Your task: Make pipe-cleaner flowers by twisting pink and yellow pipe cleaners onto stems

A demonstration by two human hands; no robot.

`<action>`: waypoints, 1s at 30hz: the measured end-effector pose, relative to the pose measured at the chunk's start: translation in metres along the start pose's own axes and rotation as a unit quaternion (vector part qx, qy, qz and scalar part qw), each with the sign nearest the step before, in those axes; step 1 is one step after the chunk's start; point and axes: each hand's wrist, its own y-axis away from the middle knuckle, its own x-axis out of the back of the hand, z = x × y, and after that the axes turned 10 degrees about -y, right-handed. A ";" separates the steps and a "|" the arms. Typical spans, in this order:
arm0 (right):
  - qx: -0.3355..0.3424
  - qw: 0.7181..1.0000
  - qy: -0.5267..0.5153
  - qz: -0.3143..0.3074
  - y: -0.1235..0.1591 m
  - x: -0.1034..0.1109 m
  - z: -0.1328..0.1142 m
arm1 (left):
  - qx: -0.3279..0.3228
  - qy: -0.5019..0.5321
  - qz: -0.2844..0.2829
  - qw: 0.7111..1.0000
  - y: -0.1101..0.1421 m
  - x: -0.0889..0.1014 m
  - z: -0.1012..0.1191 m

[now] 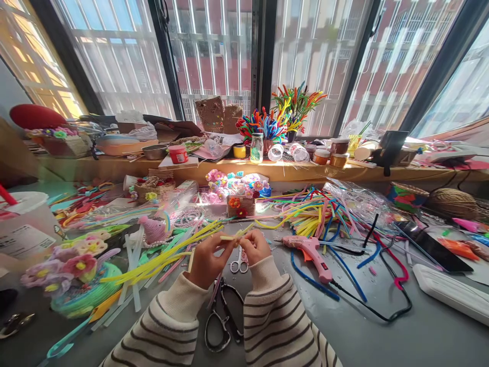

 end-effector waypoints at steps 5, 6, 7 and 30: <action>0.021 0.999 0.011 -0.035 -0.001 0.012 -0.018 | 0.133 0.131 -0.075 0.979 -0.008 0.003 0.004; 0.021 0.998 0.027 -0.049 -0.001 0.014 -0.022 | 0.154 0.145 -0.095 0.973 -0.009 0.004 0.004; 0.021 0.997 0.044 -0.064 -0.002 0.015 -0.024 | 0.172 0.156 -0.112 0.966 -0.009 0.004 0.004; -0.197 0.966 -0.143 -0.087 -0.002 0.006 -0.013 | 0.192 0.203 -0.149 0.949 -0.009 0.002 -0.003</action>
